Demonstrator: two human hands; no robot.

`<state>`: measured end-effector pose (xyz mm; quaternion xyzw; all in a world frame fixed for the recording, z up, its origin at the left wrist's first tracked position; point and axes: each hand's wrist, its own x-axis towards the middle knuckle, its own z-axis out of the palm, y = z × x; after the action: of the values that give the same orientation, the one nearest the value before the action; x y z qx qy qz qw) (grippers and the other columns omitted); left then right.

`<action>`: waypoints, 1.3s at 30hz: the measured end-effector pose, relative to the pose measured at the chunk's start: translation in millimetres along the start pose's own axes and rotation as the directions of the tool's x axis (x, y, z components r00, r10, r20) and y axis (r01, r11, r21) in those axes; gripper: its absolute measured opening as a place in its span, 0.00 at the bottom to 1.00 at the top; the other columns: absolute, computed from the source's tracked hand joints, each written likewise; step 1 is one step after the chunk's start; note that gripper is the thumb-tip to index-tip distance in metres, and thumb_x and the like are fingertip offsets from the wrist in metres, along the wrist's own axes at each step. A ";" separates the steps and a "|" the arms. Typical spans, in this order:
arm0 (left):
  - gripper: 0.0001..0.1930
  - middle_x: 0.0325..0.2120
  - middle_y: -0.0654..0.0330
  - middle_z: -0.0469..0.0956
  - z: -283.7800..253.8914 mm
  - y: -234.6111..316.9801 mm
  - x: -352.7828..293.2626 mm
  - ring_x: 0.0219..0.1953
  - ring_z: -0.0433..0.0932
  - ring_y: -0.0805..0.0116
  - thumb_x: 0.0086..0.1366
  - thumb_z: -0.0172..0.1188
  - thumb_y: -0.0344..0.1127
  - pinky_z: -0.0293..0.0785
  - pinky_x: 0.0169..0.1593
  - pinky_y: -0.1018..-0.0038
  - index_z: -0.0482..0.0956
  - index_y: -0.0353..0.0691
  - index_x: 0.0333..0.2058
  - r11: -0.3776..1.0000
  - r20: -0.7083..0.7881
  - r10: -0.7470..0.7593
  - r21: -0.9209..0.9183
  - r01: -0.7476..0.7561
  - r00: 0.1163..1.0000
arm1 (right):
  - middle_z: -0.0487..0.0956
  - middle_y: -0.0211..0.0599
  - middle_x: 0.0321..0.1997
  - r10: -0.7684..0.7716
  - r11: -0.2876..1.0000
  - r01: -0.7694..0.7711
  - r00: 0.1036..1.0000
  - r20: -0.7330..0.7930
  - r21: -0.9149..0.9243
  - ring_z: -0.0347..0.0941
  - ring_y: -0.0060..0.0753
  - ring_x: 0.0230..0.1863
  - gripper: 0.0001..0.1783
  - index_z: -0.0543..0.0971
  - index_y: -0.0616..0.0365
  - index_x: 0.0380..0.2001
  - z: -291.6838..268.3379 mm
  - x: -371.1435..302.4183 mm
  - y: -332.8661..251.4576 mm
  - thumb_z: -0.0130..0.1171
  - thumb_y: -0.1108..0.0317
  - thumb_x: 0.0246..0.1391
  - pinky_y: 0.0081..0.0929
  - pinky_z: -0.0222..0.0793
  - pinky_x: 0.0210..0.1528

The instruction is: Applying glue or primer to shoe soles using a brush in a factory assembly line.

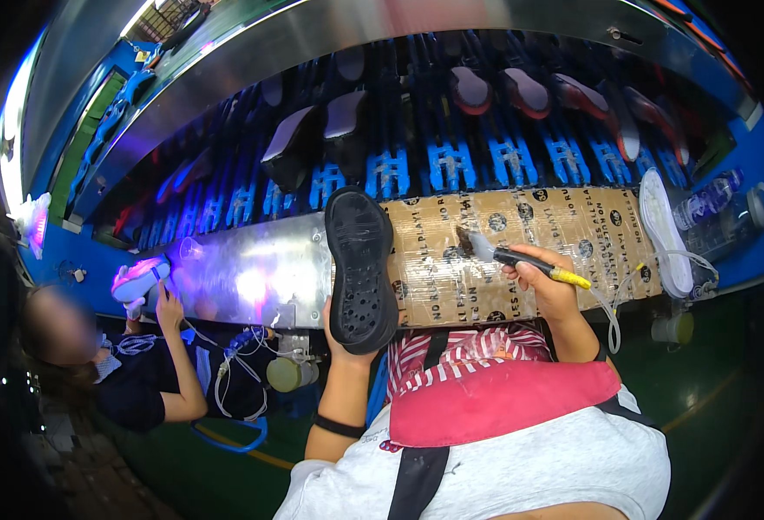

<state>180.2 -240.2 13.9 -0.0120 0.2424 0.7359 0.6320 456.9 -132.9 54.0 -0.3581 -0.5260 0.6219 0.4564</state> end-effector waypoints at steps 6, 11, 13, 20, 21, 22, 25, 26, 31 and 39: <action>0.35 0.49 0.40 0.66 -5.6 -19.4 23.6 0.50 0.67 0.42 0.59 0.35 0.58 0.69 0.47 0.49 0.60 0.35 0.56 0.967 0.407 -0.196 -0.073 0.246 0.892 | 0.79 0.39 0.31 0.007 0.996 -0.009 1.000 0.021 0.085 0.72 0.17 0.27 0.17 0.75 0.66 0.42 1.9 -8.8 0.5 0.57 0.72 0.48 0.11 0.63 0.27; 0.39 0.47 0.41 0.66 -2.2 -32.9 11.7 0.48 0.69 0.46 0.50 0.44 0.59 0.70 0.47 0.50 0.59 0.34 0.55 0.979 0.247 -0.202 0.074 0.189 0.948 | 0.79 0.40 0.32 0.048 0.998 -0.048 0.999 0.005 0.052 0.74 0.19 0.30 0.16 0.74 0.66 0.43 4.0 -10.5 -6.4 0.56 0.72 0.49 0.12 0.65 0.29; 0.41 0.47 0.43 0.66 -1.3 -30.9 12.6 0.48 0.69 0.48 0.48 0.46 0.62 0.67 0.48 0.46 0.60 0.37 0.55 0.971 0.356 -0.175 0.217 0.101 0.918 | 0.79 0.40 0.32 0.044 0.995 -0.046 0.999 0.023 0.086 0.75 0.21 0.32 0.16 0.74 0.66 0.42 9.8 -10.8 -11.9 0.56 0.73 0.49 0.13 0.67 0.31; 0.40 0.47 0.43 0.67 12.7 -30.5 9.9 0.48 0.69 0.47 0.56 0.42 0.66 0.69 0.49 0.50 0.61 0.38 0.55 0.981 0.396 -0.162 0.164 0.104 0.904 | 0.79 0.36 0.31 -0.023 1.000 0.023 0.982 0.190 0.003 0.73 0.18 0.30 0.14 0.77 0.67 0.39 40.9 -7.5 -29.5 0.59 0.73 0.47 0.14 0.67 0.32; 0.40 0.50 0.46 0.65 5.3 -31.9 12.0 0.52 0.67 0.49 0.54 0.44 0.66 0.67 0.52 0.52 0.60 0.38 0.56 0.964 0.465 -0.191 0.253 0.077 0.864 | 0.79 0.35 0.29 -0.109 0.992 0.117 0.979 0.172 -0.040 0.73 0.17 0.29 0.13 0.77 0.66 0.37 47.9 -8.1 -33.7 0.59 0.73 0.46 0.14 0.67 0.30; 0.40 0.50 0.46 0.65 10.5 -36.9 11.3 0.52 0.67 0.49 0.54 0.44 0.66 0.67 0.52 0.52 0.60 0.38 0.56 0.963 0.466 -0.200 0.256 0.085 0.862 | 0.79 0.35 0.29 -0.109 0.992 0.117 0.981 0.162 -0.041 0.73 0.17 0.29 0.13 0.77 0.66 0.37 52.2 -7.0 -39.4 0.59 0.73 0.46 0.14 0.67 0.30; 0.41 0.47 0.43 0.68 25.0 -52.7 0.4 0.48 0.70 0.45 0.49 0.52 0.65 0.69 0.51 0.53 0.62 0.44 0.56 0.973 0.469 -0.188 -0.034 0.230 0.863 | 0.79 0.38 0.28 -0.307 0.906 0.372 0.907 0.290 -0.204 0.75 0.23 0.26 0.12 0.79 0.63 0.33 64.7 -2.6 -54.6 0.61 0.72 0.42 0.20 0.69 0.30; 0.41 0.47 0.43 0.68 20.1 -54.4 4.4 0.48 0.70 0.45 0.49 0.53 0.65 0.69 0.51 0.53 0.62 0.44 0.56 0.971 0.437 -0.213 -0.002 0.237 0.874 | 0.79 0.39 0.25 -0.506 0.740 0.593 0.802 0.318 -0.318 0.75 0.28 0.24 0.13 0.79 0.63 0.33 67.4 3.5 -55.0 0.61 0.73 0.39 0.21 0.68 0.28; 0.41 0.47 0.43 0.68 1.0 -65.5 10.5 0.48 0.70 0.45 0.49 0.53 0.65 0.69 0.51 0.53 0.62 0.44 0.56 0.954 0.434 -0.286 0.041 0.298 0.854 | 0.75 0.38 0.22 -0.775 0.369 0.774 0.561 0.289 -0.514 0.73 0.37 0.23 0.13 0.77 0.59 0.28 90.8 28.5 -63.8 0.62 0.74 0.32 0.27 0.67 0.26; 0.41 0.47 0.43 0.68 -2.8 -69.4 19.5 0.48 0.70 0.45 0.49 0.53 0.65 0.69 0.50 0.53 0.62 0.44 0.56 0.943 0.460 -0.297 0.005 0.333 0.837 | 0.73 0.35 0.21 -0.649 0.312 0.845 0.524 0.552 -0.435 0.71 0.36 0.24 0.15 0.76 0.59 0.29 105.5 24.2 -44.6 0.63 0.71 0.32 0.27 0.68 0.26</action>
<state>240.4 -217.4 -18.6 0.0970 0.0548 0.6126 0.7825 359.8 -143.2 118.6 -0.1149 -0.8703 0.1463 0.4560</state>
